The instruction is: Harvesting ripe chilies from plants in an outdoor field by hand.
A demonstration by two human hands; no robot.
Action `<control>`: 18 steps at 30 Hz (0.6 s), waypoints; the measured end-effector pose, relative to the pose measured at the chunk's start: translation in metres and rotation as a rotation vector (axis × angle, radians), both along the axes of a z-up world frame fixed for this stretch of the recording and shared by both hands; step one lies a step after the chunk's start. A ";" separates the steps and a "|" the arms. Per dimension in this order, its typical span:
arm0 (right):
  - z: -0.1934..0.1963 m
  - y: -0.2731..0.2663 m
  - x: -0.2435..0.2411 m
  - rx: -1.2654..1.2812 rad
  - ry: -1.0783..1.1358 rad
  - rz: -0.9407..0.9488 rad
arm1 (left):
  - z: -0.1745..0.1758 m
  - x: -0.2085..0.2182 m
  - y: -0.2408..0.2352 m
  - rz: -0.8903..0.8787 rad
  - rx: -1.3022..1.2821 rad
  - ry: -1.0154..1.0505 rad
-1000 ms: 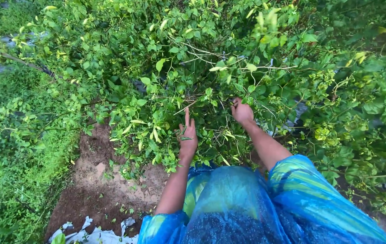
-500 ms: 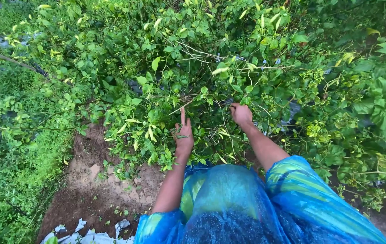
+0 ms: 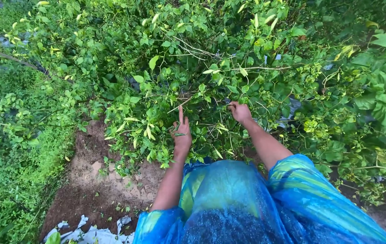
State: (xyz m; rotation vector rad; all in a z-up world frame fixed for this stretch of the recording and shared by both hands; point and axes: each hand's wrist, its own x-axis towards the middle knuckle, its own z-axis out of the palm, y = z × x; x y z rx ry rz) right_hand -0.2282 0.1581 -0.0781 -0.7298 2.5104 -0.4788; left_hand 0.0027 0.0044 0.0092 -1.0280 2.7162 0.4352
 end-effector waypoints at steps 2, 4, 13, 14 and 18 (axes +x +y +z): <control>0.005 0.002 0.003 -0.066 -0.018 -0.026 | -0.015 0.000 -0.002 0.002 -0.005 -0.007; 0.010 0.003 0.002 -0.135 -0.033 -0.052 | -0.005 0.000 -0.003 0.003 -0.012 -0.011; 0.068 0.006 0.007 -0.619 -0.117 -0.213 | 0.037 0.003 0.015 0.029 0.005 0.000; 0.063 0.006 0.005 -0.693 -0.046 -0.216 | 0.033 0.002 0.016 0.017 -0.013 -0.022; 0.040 0.007 -0.005 -0.831 0.108 -0.180 | -0.108 -0.003 -0.009 -0.001 -0.044 -0.059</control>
